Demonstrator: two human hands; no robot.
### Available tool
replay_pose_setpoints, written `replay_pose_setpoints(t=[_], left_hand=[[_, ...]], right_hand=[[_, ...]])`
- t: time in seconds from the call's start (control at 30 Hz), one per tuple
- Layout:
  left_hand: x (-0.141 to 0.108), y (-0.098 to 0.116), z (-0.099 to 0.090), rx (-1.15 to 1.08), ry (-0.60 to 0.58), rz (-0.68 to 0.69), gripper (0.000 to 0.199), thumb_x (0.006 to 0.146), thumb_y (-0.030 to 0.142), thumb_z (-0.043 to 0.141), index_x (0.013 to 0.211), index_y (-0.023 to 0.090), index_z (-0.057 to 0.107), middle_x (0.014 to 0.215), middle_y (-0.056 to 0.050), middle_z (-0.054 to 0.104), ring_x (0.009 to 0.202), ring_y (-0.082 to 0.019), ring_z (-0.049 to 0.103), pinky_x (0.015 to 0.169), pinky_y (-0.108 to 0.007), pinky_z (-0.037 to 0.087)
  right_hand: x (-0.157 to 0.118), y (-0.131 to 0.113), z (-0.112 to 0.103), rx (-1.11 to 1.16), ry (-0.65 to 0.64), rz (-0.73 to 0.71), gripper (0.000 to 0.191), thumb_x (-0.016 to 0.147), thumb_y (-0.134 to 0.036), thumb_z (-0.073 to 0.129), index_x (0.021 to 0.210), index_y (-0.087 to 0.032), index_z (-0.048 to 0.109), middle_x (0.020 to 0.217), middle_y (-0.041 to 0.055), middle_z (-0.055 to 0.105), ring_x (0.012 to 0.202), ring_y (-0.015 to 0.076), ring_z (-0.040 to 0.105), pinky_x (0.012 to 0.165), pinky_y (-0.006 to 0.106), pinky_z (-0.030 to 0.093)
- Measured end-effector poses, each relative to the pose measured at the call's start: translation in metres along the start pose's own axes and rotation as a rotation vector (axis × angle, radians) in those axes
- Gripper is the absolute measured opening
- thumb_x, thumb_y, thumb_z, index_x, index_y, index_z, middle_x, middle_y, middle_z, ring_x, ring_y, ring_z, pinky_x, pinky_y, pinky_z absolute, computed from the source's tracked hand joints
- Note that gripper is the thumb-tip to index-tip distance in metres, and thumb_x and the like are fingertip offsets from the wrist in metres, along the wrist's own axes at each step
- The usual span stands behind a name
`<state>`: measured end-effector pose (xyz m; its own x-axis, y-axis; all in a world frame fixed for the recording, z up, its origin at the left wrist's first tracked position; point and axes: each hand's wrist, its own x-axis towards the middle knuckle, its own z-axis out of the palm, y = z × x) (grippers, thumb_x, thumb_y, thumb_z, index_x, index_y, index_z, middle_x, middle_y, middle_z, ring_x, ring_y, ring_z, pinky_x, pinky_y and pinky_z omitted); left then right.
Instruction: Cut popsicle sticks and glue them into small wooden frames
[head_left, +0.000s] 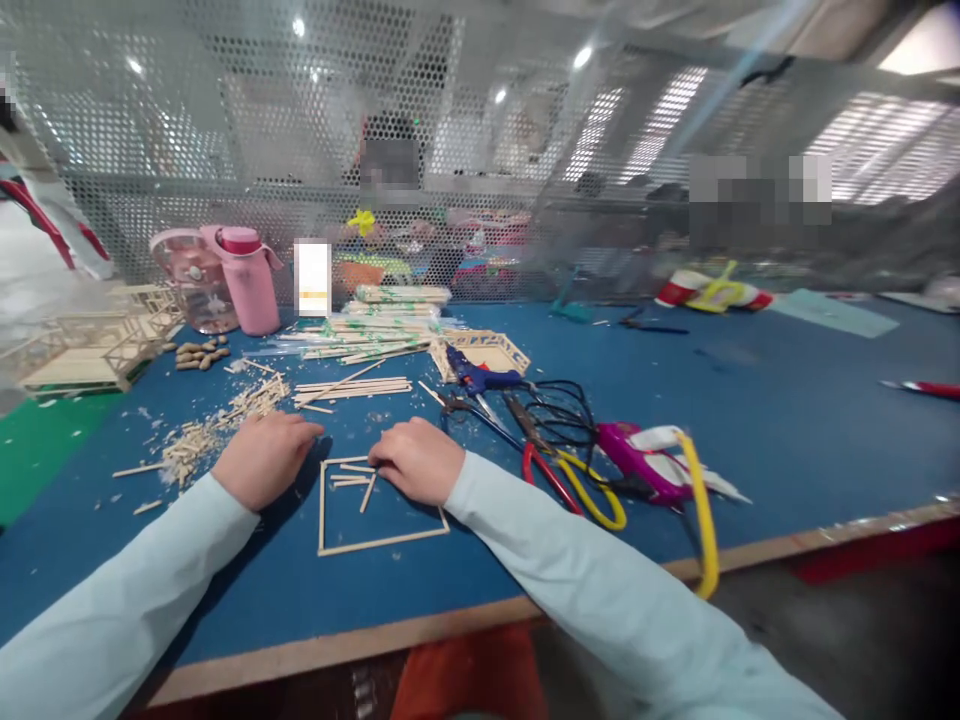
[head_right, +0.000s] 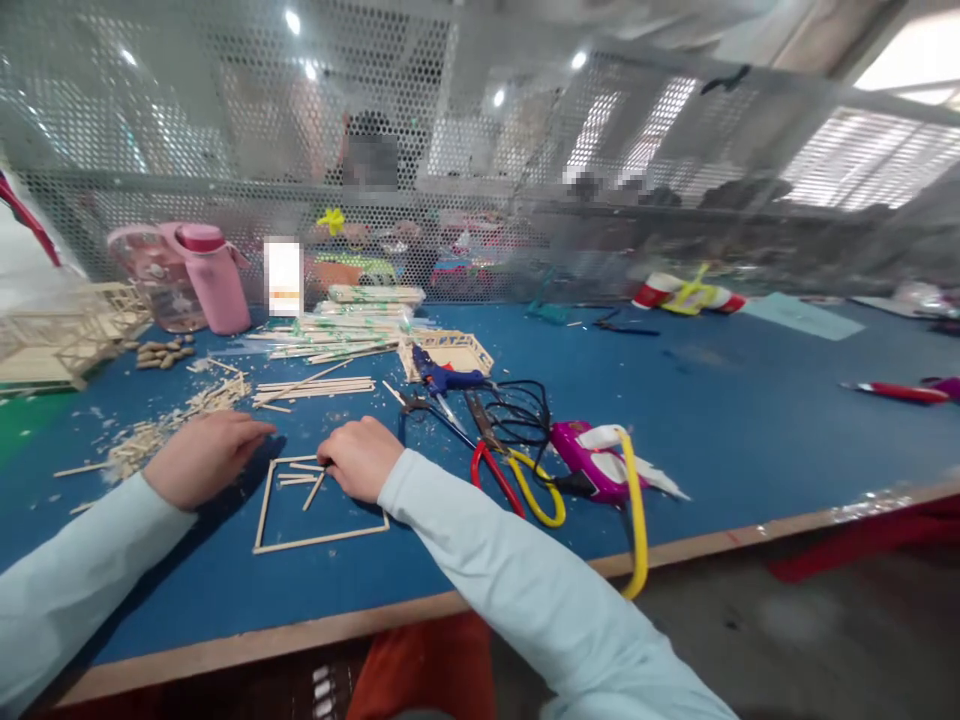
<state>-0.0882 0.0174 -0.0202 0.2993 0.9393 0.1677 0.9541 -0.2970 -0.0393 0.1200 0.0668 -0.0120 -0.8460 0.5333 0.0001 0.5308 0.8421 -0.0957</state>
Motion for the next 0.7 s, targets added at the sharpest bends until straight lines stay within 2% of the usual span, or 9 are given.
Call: replay_pose_setpoints(t=[0.2, 0.4, 0.53, 0.7], left_hand=[[0.0, -0.003, 0.001, -0.127, 0.144, 0.013, 0.033, 0.087, 0.028, 0.037, 0.097, 0.017, 0.066, 0.087, -0.009, 0.069, 0.078, -0.022, 0.062, 0.071, -0.034, 0.046], [-0.004, 0.003, 0.006, -0.35, 0.304, 0.058, 0.03, 0.083, 0.019, 0.039, 0.097, 0.014, 0.065, 0.091, -0.009, 0.066, 0.082, -0.018, 0.06, 0.075, -0.03, 0.048], [-0.012, 0.006, 0.01, -0.44, 0.242, 0.074, 0.03, 0.077, 0.012, 0.039, 0.092, 0.015, 0.065, 0.089, -0.007, 0.064, 0.082, -0.016, 0.059, 0.075, -0.028, 0.048], [-0.017, 0.011, 0.011, -0.49, 0.155, 0.038, 0.031, 0.074, 0.011, 0.039, 0.09, 0.018, 0.065, 0.089, -0.006, 0.064, 0.083, -0.017, 0.057, 0.075, -0.029, 0.047]], right_hand=[[-0.005, -0.004, -0.004, -0.033, -0.049, -0.016, 0.016, 0.08, -0.02, 0.051, 0.087, -0.018, 0.066, 0.087, 0.0061, 0.067, 0.085, 0.0183, 0.059, 0.065, 0.029, 0.029], [-0.003, -0.007, -0.004, -0.038, -0.072, -0.003, 0.019, 0.083, -0.019, 0.046, 0.082, -0.016, 0.064, 0.081, 0.0066, 0.066, 0.079, 0.0177, 0.059, 0.063, 0.03, 0.026], [-0.006, -0.005, -0.004, -0.012, -0.08, -0.007, 0.019, 0.084, -0.021, 0.047, 0.084, -0.015, 0.064, 0.081, 0.007, 0.065, 0.078, 0.0171, 0.058, 0.064, 0.03, 0.025], [-0.009, -0.004, 0.0, 0.02, -0.072, -0.048, 0.018, 0.083, -0.026, 0.051, 0.086, -0.014, 0.064, 0.081, 0.007, 0.064, 0.077, 0.0167, 0.057, 0.065, 0.03, 0.025]])
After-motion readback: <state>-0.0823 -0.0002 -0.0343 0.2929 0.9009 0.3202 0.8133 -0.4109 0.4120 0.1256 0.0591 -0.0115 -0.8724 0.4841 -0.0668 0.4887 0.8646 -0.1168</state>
